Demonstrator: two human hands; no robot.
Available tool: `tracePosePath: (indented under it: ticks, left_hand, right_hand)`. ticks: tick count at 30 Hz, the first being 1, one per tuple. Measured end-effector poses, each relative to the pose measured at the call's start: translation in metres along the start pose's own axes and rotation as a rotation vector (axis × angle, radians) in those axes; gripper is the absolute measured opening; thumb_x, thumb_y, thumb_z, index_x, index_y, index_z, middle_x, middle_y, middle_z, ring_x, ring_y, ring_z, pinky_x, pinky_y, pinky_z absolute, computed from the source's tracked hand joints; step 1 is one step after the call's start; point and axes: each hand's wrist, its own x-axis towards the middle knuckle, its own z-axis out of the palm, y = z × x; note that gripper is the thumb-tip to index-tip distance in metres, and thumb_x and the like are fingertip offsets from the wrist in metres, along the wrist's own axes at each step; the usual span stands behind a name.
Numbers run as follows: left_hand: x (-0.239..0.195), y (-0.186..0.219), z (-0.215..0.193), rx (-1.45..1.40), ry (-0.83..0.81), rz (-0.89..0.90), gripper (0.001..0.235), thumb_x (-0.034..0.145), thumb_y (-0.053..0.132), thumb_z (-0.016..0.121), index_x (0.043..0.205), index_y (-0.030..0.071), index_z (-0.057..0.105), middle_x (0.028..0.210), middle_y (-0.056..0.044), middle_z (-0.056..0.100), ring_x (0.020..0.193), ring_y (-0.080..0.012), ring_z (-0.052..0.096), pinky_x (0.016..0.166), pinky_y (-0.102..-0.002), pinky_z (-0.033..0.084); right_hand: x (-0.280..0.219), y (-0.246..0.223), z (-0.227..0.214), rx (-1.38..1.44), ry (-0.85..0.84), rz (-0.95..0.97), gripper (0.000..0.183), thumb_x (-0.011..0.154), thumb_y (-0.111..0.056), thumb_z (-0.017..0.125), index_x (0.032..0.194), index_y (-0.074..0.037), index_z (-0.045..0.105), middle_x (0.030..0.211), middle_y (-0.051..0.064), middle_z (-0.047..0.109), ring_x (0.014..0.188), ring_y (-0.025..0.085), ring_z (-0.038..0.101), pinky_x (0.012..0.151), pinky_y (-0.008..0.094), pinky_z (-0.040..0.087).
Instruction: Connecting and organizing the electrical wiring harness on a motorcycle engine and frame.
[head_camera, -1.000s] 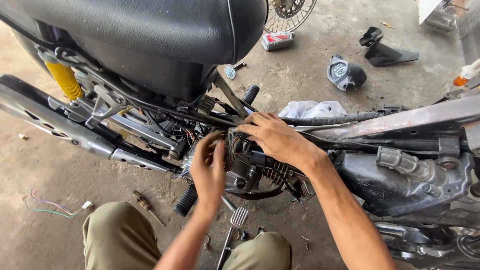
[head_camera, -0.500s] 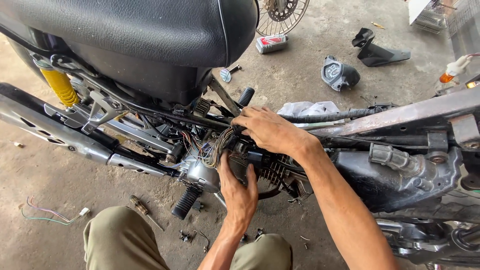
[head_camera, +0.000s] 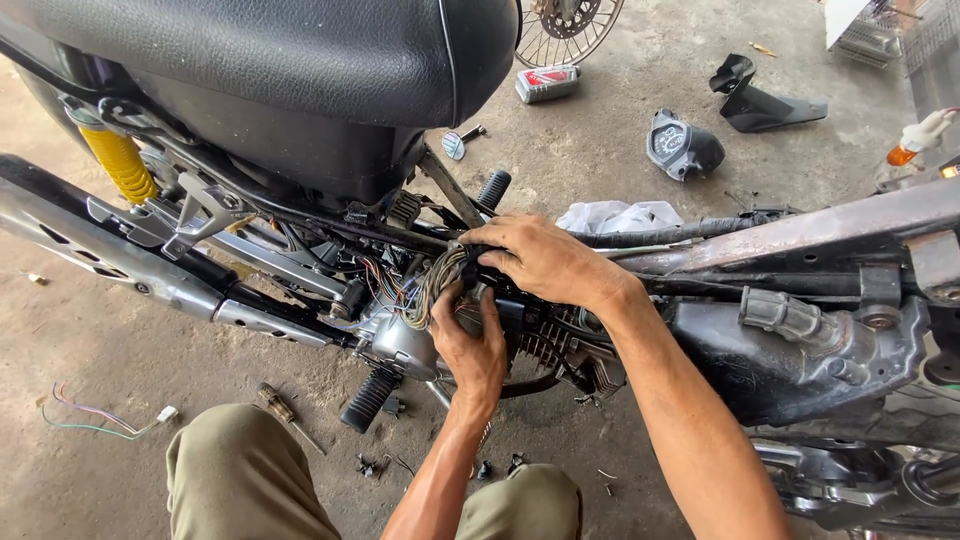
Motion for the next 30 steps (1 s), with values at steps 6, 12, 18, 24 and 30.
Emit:
tracePosePath:
  ticks: [6,12,18,24,30]
  left_hand:
    - [0.005,0.046,-0.027,-0.152,-0.051,0.018,0.031,0.095,0.013,0.070,0.124,0.010,0.058,0.109,-0.010,0.073,0.100,-0.0304,0.074,0.086,-0.042,0.058]
    - [0.063,0.115,-0.105,-0.682,-0.394,-0.455,0.028,0.096,0.016,0.068,0.121,0.008,0.057,0.108,-0.017,0.070,0.100,-0.0320,0.073,0.083,-0.045,0.062]
    - [0.142,0.067,-0.100,-1.139,-0.425,-0.778,0.049,0.103,0.044,0.048,0.138,0.010,0.044,0.128,-0.025,0.057,0.112,-0.0288,0.067,0.056,-0.021,0.048]
    - [0.136,0.063,-0.103,-0.813,-0.570,-0.685,0.071,0.105,0.054,0.038,0.153,0.002,0.030,0.144,-0.045,0.044,0.136,-0.0520,0.052,0.051,-0.025,0.051]
    - [0.116,0.050,-0.100,-0.598,-0.751,-0.452,0.072,0.099,0.041,0.063,0.152,0.003,0.034,0.134,-0.042,0.055,0.129,-0.0592,0.052,0.097,-0.063,0.053]
  right_hand:
    - [0.001,0.015,0.006,-0.032,0.074,-0.006,0.033,0.103,-0.019,0.058,0.132,-0.005,0.064,0.120,0.018,0.072,0.118,0.034,0.067,0.110,0.051,0.045]
    - [-0.006,0.026,0.014,-0.097,0.022,0.016,0.027,0.101,-0.018,0.060,0.125,-0.010,0.069,0.117,0.018,0.074,0.115,0.033,0.069,0.117,0.057,0.037]
    - [-0.012,0.024,0.030,-0.226,0.144,-0.064,0.023,0.102,-0.027,0.063,0.122,-0.016,0.067,0.116,0.009,0.074,0.114,0.021,0.067,0.105,0.039,0.046]
    - [-0.009,0.012,0.028,-0.196,0.198,-0.112,0.045,0.101,-0.034,0.063,0.139,-0.012,0.055,0.118,0.016,0.073,0.114,0.030,0.067,0.108,0.047,0.045]
    - [-0.006,0.027,0.039,-0.570,0.205,-0.219,0.037,0.107,-0.037,0.050,0.142,-0.030,0.060,0.103,0.003,0.066,0.101,0.020,0.064,0.101,0.043,0.049]
